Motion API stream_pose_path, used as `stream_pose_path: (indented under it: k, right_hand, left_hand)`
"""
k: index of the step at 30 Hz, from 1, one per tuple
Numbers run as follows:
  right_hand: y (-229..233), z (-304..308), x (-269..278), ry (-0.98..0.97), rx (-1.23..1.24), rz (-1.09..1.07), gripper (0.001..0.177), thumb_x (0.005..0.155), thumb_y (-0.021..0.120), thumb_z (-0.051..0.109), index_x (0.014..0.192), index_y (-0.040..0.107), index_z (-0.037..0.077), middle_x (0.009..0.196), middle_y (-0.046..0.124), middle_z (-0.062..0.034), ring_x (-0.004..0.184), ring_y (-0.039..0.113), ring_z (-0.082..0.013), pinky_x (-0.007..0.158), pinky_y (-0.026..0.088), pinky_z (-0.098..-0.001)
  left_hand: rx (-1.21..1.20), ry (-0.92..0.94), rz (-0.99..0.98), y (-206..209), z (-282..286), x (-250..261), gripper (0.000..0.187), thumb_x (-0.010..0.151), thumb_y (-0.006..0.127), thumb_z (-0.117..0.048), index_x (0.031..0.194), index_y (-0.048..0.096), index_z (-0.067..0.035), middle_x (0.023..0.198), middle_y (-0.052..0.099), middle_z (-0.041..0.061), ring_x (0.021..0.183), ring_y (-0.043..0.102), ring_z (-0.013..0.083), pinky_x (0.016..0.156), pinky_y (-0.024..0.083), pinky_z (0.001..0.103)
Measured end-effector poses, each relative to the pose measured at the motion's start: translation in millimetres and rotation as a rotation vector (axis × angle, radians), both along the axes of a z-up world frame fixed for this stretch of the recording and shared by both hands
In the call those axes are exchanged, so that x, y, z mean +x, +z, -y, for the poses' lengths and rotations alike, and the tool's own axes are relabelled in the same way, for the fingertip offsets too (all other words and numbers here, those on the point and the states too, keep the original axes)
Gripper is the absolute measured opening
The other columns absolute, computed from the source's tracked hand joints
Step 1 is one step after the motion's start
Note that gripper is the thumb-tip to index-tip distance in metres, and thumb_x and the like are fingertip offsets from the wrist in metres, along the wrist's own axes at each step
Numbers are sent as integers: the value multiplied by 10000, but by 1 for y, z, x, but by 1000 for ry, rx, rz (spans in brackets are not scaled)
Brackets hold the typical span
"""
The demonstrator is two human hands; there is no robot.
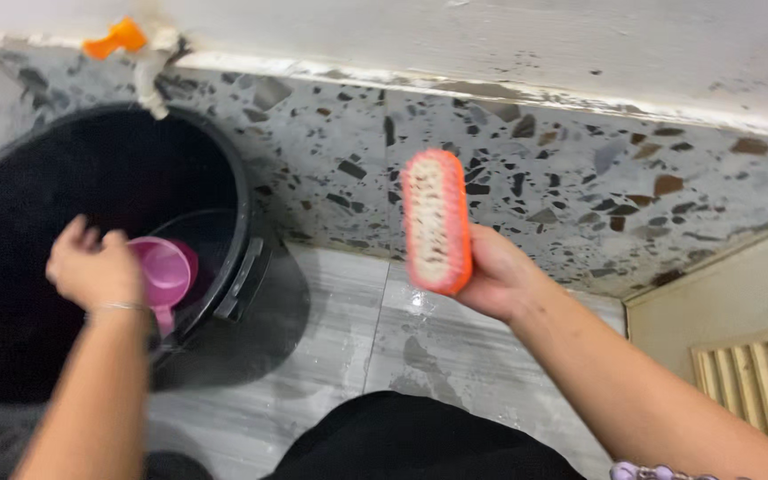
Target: The person scrubs a white door and the adjacent tiled wall with a brush after dipping it in a bucket of soapy water.
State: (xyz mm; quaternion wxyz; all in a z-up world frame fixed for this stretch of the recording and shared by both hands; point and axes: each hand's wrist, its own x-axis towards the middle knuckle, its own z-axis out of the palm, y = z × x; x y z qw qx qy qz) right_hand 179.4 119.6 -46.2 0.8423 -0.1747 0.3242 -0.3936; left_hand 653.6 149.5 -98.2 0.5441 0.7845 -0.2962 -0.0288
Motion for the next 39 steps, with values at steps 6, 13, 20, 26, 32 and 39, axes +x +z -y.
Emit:
stream_pose_path:
  k: [6, 13, 20, 26, 32, 39]
  right_hand:
    - [16, 4, 105, 237, -74, 13, 238, 1051, 555, 233, 1199, 627, 62, 1139, 703, -81, 1036, 696, -196, 982, 567, -417]
    - [31, 34, 248, 450, -921, -642, 192, 912, 642, 178, 1089, 628, 106, 947, 734, -53, 866, 734, -197, 775, 603, -384]
    - [-11, 58, 307, 532, -1720, -1260, 177, 794, 701, 230, 913, 655, 109, 757, 712, -167, 753, 695, -387, 672, 533, -495]
    - [-24, 53, 319, 593, -1720, -1419, 147, 806, 662, 291, 868, 698, 163, 738, 707, -146, 766, 672, -391, 741, 513, -525]
    - [-20, 53, 317, 448, -1724, -1381, 149, 735, 676, 258, 822, 746, 159, 750, 681, -112, 818, 617, -315, 766, 465, -444]
    - [-17, 54, 317, 434, -1744, -1351, 146, 711, 669, 242, 710, 787, 157, 681, 666, -82, 828, 580, -264, 831, 419, -399]
  left_hand:
    - [371, 65, -943, -142, 10, 141, 555, 962, 611, -273, 1476, 480, -109, 1453, 520, 201, 1237, 555, 328, 963, 443, 592]
    - [692, 40, -1047, -192, 8, 128, 572, 1005, 566, -390, 1474, 480, -75, 1361, 596, 237, 1075, 642, 349, 861, 540, 482]
    - [699, 49, -1067, -237, -19, 162, 460, 986, 577, -318, 1345, 598, -31, 1210, 674, 216, 932, 674, 335, 802, 547, 484]
    - [705, 63, -1039, -279, -6, 165, 393, 967, 621, -234, 1248, 633, 40, 1124, 697, 242, 823, 692, 335, 753, 567, 487]
    - [676, 38, -1012, -300, 3, 153, 332, 948, 666, -150, 1152, 667, 112, 1038, 720, 269, 713, 710, 334, 703, 588, 491]
    - [765, -55, -803, -322, -5, 185, 327, 906, 761, -146, 1096, 712, 115, 1034, 746, 232, 818, 735, 296, 698, 581, 426]
